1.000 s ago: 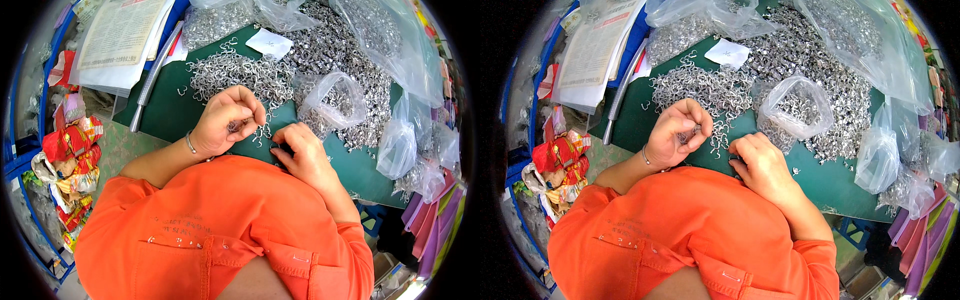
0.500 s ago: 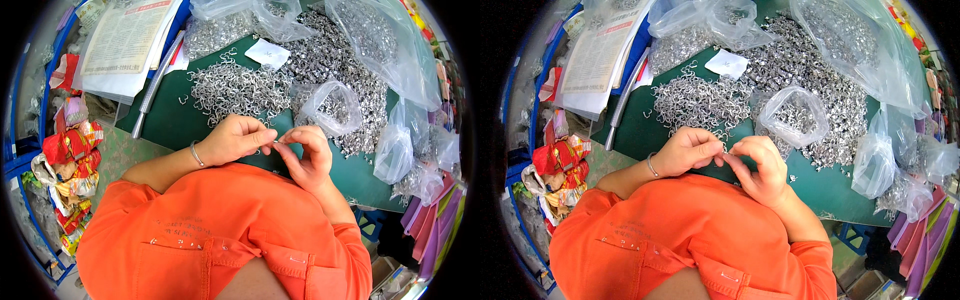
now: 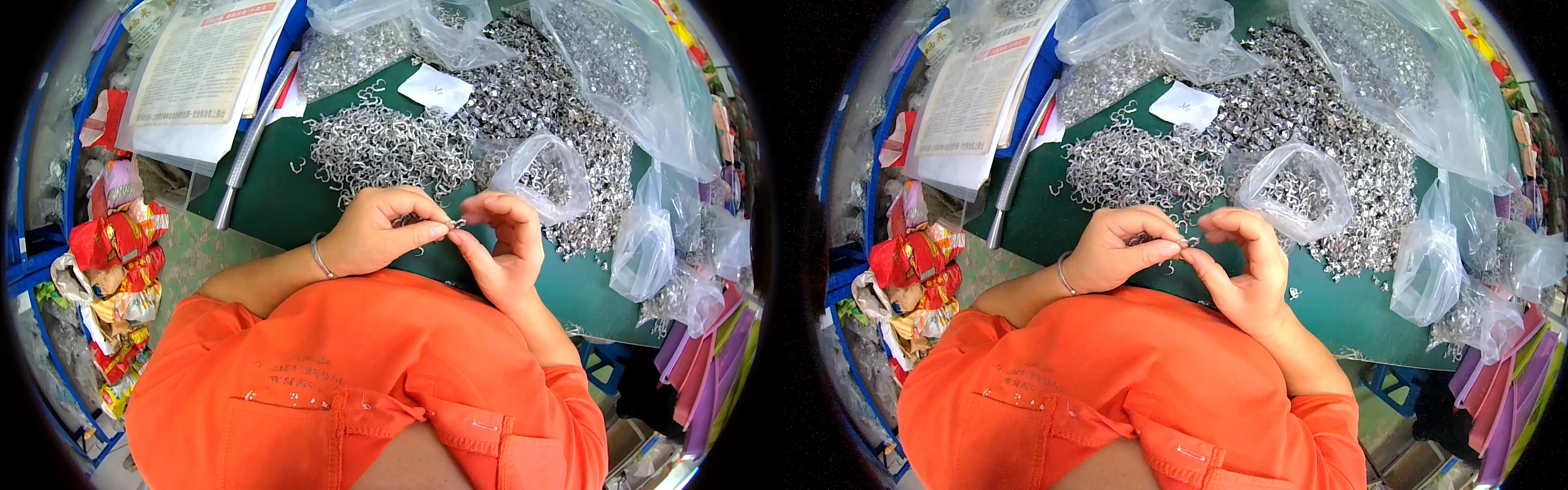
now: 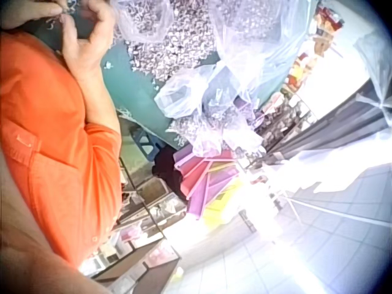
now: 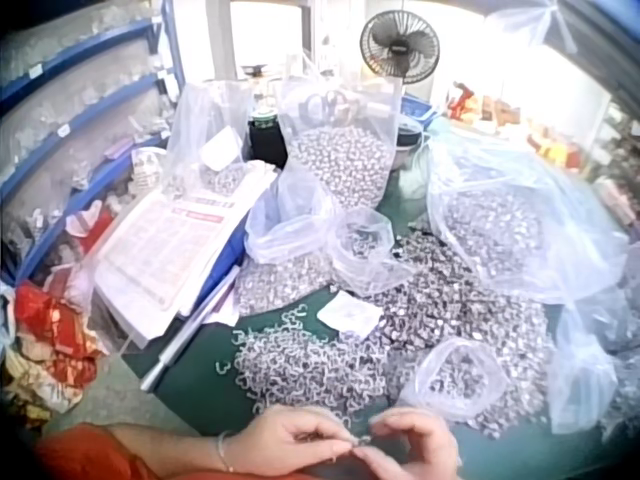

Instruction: The person sits at a green workbench and repeatedly picks up small silver metal hooks and pins, then joins them together by hand. They place the assembled pieces into a clear plastic bag on the table. The workspace is cluttered with bags of parts and other materials.

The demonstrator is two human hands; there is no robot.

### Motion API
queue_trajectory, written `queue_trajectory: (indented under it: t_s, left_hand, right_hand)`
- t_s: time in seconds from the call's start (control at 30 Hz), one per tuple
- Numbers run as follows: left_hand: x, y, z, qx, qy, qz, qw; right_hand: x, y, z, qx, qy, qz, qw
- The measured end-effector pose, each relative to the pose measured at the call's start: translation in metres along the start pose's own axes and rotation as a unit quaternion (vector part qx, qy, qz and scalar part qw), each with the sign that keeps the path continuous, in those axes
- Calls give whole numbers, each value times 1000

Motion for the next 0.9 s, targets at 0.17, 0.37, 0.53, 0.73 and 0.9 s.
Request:
queue_trajectory:
  t_s: [0.17, 0.37, 0.53, 0.73, 0.9]
  left_hand:
    - [-2, -2, 2, -98, -12, -124, 987]
    - [-2, 2, 2, -154, -18, -185, 970]
    - [-2, 5, 1, -183, -22, -212, 960]
    - [-3, 7, 1, -178, -16, -196, 964]
    - [0, 4, 8, -109, 36, -122, 986]
  right_hand:
    - [3, 3, 2, 7, -16, 29, 999]
    - [-1, 0, 2, 42, -13, 77, 996]
    - [0, -1, 2, 47, -13, 75, 996]
    - [-10, -14, 8, 119, -39, 162, 979]
    - [-26, -20, 36, 234, 102, 200, 946]
Point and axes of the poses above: each hand's wrist, its own x-axis away from the middle knuckle, its own z-axis out of the back of the hand, y = z × x, the point moved 2 cm from there along -x, towards the middle knuckle, and after that the axes turned 9 degrees about x, right-handed, at the moved point
